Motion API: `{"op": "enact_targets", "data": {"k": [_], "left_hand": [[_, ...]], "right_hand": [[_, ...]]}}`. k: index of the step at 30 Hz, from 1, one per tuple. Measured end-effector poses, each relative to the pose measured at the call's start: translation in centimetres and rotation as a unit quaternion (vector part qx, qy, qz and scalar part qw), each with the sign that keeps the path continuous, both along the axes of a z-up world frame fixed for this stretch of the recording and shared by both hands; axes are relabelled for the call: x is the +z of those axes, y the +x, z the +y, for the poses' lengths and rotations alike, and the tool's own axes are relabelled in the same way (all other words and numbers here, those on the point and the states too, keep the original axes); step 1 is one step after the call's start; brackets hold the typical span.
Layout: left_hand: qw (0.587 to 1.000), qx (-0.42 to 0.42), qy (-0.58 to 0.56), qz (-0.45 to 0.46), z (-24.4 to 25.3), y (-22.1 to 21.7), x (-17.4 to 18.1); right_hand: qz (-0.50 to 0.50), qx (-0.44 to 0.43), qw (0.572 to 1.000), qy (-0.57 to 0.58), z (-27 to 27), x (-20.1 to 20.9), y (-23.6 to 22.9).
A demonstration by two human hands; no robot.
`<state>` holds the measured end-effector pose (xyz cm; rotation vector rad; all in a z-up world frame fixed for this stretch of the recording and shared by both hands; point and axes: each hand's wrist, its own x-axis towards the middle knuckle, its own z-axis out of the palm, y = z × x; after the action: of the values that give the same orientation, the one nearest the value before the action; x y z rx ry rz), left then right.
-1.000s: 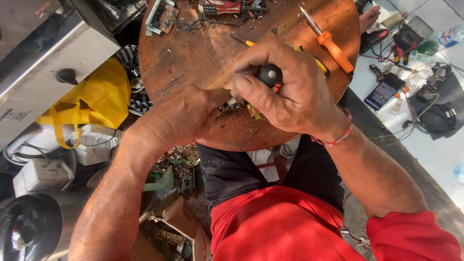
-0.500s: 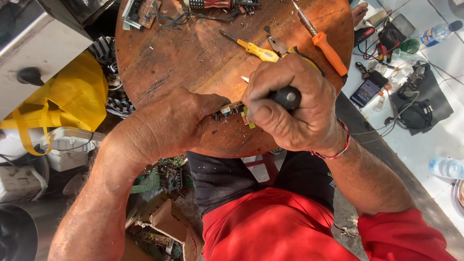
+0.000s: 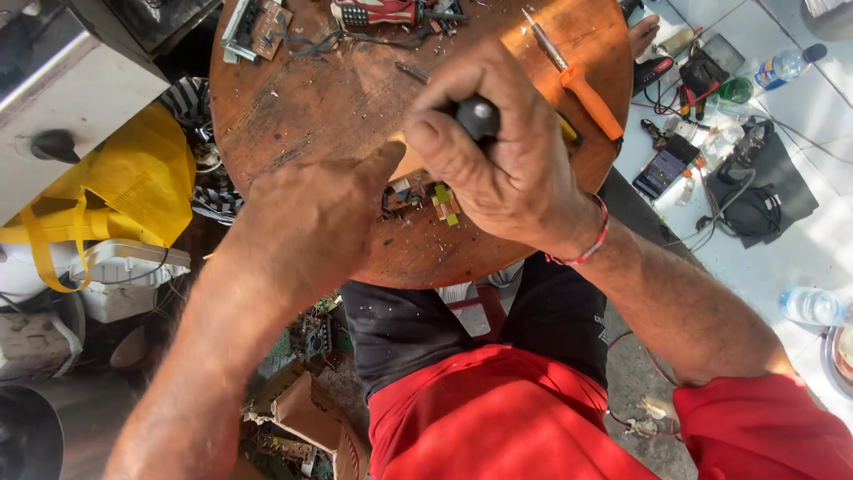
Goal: The person uses a soldering iron to work on a green circuit board held in their left hand. They apply solder to various points on the board, flip it over to access the other side, and continue soldering while seated at a wooden table.
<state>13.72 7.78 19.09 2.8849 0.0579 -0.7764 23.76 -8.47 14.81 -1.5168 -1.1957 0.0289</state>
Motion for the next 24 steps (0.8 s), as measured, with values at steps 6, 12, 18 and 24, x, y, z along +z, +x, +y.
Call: {"op": "enact_targets", "data": {"k": [6,12,18,24], "left_hand": [[0.867,0.047,-0.067,-0.491,-3.8,-0.4,-8.5],[0.849,0.053,-0.015,-0.526,-3.0,0.7,-8.9],[0.886,0.085,-0.019,-0.456,-2.0,1.4,-8.5],[0.890,0.118,-0.039,-0.439,-1.4,2.6,-8.2]], "right_hand": [[0.056,0.083,0.995,-0.025,-0.7,1.4,-0.1],[-0.007,-0.127,0.975,-0.184,-7.3,-5.3,3.0],[-0.384,-0.249,0.755,-0.469,-9.2,-15.6,1.6],[-0.420,-0.263,0.732,-0.468,-9.4,-17.1,0.9]]}}
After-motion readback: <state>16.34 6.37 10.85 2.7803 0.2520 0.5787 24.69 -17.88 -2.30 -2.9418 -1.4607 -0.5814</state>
